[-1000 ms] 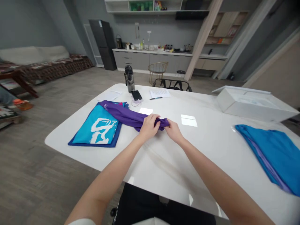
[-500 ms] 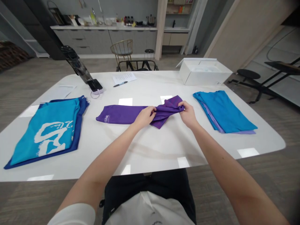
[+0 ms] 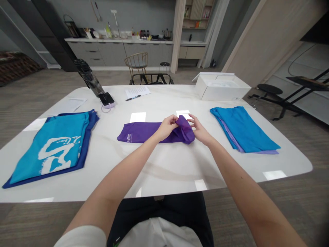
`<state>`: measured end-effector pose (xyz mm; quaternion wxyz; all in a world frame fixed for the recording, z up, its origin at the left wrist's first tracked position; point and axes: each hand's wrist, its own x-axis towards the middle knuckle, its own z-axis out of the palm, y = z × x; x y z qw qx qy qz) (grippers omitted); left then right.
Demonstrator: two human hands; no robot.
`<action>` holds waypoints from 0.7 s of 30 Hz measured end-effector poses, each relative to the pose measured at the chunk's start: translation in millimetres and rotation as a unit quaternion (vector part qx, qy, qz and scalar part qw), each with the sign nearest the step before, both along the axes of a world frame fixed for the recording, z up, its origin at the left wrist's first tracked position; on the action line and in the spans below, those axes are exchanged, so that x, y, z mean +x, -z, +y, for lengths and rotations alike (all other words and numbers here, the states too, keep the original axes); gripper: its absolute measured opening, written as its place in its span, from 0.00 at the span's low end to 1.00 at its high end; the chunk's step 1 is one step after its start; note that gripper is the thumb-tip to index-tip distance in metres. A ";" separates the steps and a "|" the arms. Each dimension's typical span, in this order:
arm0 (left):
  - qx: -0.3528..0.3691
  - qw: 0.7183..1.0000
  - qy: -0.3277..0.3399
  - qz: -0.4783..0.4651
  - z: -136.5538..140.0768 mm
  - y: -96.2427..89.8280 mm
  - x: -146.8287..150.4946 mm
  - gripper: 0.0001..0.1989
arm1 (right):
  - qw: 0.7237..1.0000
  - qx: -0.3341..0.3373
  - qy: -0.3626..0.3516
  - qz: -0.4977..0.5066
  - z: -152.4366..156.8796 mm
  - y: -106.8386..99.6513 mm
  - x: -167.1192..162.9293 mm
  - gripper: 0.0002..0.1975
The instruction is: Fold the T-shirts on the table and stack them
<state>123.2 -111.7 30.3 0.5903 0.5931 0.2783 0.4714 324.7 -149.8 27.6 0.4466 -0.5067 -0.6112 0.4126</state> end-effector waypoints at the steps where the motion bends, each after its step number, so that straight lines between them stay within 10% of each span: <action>1: -0.015 1.000 -0.002 -0.009 -0.8 -1.0 -5.8 0.08 | 0.999 -0.005 -0.015 -0.037 4.4 4.7 -2.8 0.36; 5: -0.062 0.994 -0.076 -0.040 -0.3 -5.2 -31.8 0.09 | 0.987 -0.049 -0.090 -0.122 16.7 14.7 -18.3 0.13; 14: -0.111 0.977 -0.168 -0.069 4.0 -2.2 -88.2 0.13 | 0.992 -0.027 -0.070 -0.100 3.6 -1.7 -33.2 0.14; 21: -0.056 0.958 -0.282 0.005 10.0 -15.2 -107.1 0.11 | 0.997 0.064 -0.026 0.021 -15.2 -55.4 -62.2 0.16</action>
